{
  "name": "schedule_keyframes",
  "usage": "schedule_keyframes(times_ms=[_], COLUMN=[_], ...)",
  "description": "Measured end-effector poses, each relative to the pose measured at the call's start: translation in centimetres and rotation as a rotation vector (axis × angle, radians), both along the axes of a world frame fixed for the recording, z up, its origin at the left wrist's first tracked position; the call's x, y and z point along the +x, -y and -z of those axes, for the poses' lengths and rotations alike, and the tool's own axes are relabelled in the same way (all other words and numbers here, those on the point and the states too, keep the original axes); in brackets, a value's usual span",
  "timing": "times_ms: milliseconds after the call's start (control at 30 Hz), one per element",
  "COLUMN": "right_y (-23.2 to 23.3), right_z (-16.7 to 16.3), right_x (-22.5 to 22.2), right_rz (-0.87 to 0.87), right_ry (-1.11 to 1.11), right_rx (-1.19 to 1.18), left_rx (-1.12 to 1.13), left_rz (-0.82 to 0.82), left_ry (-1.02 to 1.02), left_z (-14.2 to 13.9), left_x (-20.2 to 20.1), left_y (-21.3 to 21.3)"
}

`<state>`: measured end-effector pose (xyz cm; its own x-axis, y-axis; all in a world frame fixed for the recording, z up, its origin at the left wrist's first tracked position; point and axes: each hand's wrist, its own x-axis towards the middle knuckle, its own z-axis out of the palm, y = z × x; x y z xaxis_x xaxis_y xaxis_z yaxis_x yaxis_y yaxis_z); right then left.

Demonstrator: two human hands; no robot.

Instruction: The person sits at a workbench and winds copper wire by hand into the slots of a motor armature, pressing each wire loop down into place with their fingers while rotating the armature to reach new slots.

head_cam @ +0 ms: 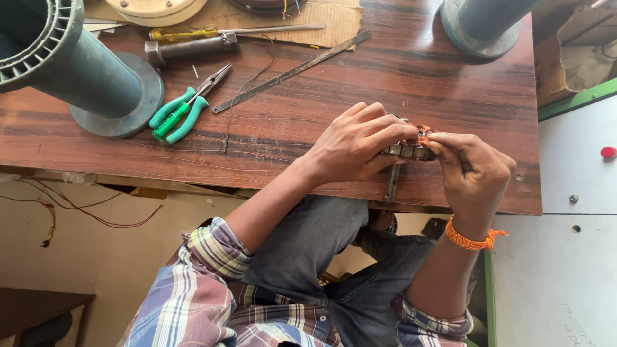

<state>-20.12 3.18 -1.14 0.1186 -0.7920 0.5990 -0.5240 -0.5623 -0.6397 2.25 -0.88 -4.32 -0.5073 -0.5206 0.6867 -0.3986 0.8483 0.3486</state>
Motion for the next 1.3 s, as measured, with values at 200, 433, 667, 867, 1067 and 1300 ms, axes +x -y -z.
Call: schedule_keyframes(times_ms=[200,433,667,867,1067,1300], right_y=[0.5,1.2,2.5,4.5,5.6,4.8], right_z=[0.7,1.5,-0.3,-1.8,-1.0,-0.1], right_x=[-1.2,-3.3,-4.9,-5.1,-4.7,-4.3], right_rz=[0.021,0.02,0.075,-0.026,0.007,0.044], right_ry=[-0.009,-0.013,-0.205,-0.351,-0.351,-0.251], right_rx=[0.008,0.025,-0.044,-0.181,-0.136,-0.162], left_rx=[0.007,0.006,-0.015,-0.019,0.146,0.573], left_rz=[-0.02,-0.056,-0.071,-0.069,-0.087,-0.067], left_ry=[-0.036,-0.071,-0.135,-0.126,-0.17,-0.242], left_z=[0.2,0.9,1.8,1.6,-0.7,-2.0], left_x=[-0.5,-2.0,-3.9,-4.6,-4.3,-7.0], left_y=[-0.5,-1.1,-1.2,-1.3,-1.7,2.4])
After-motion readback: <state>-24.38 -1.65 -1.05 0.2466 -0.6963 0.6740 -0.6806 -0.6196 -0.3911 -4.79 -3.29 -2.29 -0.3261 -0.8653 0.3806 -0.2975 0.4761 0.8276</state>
